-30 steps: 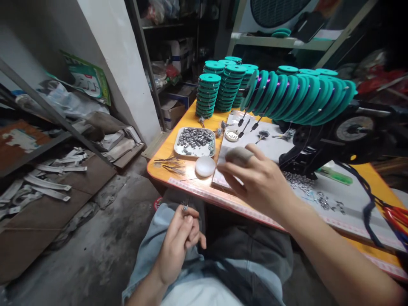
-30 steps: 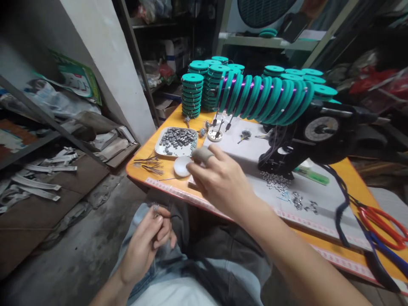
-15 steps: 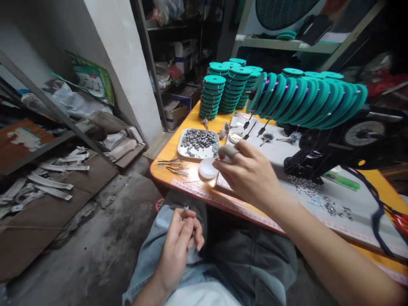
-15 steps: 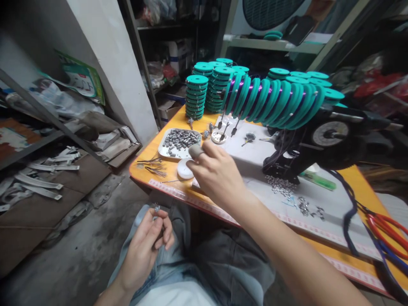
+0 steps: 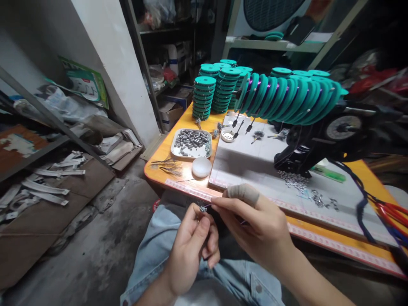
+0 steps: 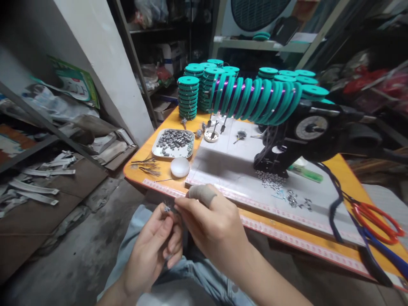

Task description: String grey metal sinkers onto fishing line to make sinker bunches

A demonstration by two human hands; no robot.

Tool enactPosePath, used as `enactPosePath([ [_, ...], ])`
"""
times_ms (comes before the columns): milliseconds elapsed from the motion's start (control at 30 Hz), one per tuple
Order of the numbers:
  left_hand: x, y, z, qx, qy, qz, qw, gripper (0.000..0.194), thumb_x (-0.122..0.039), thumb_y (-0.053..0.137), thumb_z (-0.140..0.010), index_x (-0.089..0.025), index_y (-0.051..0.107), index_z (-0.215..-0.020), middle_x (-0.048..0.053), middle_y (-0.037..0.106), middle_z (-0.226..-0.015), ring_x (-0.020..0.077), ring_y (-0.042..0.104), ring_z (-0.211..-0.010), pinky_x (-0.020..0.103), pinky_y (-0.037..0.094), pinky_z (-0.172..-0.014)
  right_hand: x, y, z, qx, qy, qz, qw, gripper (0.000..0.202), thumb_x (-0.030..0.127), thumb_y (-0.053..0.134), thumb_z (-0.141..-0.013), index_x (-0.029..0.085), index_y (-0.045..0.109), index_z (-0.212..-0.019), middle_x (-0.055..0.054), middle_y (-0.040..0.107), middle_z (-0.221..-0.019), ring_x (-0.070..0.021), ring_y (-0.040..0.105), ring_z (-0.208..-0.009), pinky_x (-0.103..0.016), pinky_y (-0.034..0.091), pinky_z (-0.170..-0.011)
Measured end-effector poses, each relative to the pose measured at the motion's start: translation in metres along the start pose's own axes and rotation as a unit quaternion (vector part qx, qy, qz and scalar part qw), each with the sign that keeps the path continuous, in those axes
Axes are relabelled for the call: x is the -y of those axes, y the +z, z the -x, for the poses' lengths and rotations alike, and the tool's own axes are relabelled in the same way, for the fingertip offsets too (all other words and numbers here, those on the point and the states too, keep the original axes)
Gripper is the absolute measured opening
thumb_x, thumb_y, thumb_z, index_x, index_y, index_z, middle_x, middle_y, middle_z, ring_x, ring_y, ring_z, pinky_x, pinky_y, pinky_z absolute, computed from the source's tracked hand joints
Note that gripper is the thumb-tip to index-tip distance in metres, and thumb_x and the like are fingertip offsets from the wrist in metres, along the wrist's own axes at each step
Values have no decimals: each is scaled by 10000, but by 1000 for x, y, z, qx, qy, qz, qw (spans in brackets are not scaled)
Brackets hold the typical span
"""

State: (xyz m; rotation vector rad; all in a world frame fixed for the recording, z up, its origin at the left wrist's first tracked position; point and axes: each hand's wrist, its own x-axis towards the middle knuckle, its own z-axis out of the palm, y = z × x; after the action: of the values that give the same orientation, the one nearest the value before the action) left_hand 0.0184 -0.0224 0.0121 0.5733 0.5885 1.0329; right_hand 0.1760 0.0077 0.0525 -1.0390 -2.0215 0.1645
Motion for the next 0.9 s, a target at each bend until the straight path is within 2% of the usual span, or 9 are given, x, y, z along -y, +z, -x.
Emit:
enactPosePath([
  [100,0,2,3,12,-34,25,999,338,-490,660,-914,-212,472,-872,-94,431,-574,31,215,-428,118,243,-390,-1,1,4,-33,-12,67,997,147,85,614,-933,171,726,-973,-88,690,-867,-196,590,-759,-310,496,-642],
  [300,8,-1,2,21,-27,-1,999,365,-518,654,-911,-236,424,-871,-97,411,-570,49,235,-458,140,239,-427,7,-4,11,-2,64,-123,990,141,99,652,-924,190,740,-986,-47,686,-834,-169,645,-757,-272,533,-638],
  [400,10,0,1,12,-5,-55,998,369,-524,620,-930,-237,402,-851,-89,414,-585,62,280,-487,169,261,-455,11,-4,13,10,84,-157,984,139,115,670,-919,202,761,-980,-36,699,-815,-160,652,-734,-261,528,-623],
  [567,11,1,1,-8,29,-164,986,335,-501,540,-980,-221,416,-847,-77,398,-635,70,326,-543,196,276,-503,15,-4,13,6,123,-154,980,119,130,649,-908,195,743,-875,-17,676,-738,-147,613,-669,-265,480,-580],
  [667,11,2,0,-20,30,-121,992,319,-491,542,-983,-230,405,-858,-83,394,-619,71,312,-525,183,277,-488,14,-2,16,-4,121,-158,980,114,123,658,-902,198,740,-874,-9,671,-731,-143,602,-665,-265,478,-584],
  [767,8,1,0,-21,24,-56,998,346,-489,592,-957,-239,382,-842,-100,371,-584,61,231,-478,155,227,-440,9,1,21,-22,85,-139,986,161,88,656,-907,203,749,-971,-31,680,-806,-164,617,-748,-280,510,-635],
  [900,2,-3,3,-9,6,-37,999,344,-476,621,-944,-231,404,-837,-99,364,-593,52,185,-461,139,193,-421,3,1,25,-45,60,-85,994,196,60,640,-905,199,738,-1004,-57,670,-860,-189,611,-786,-316,526,-662],
])
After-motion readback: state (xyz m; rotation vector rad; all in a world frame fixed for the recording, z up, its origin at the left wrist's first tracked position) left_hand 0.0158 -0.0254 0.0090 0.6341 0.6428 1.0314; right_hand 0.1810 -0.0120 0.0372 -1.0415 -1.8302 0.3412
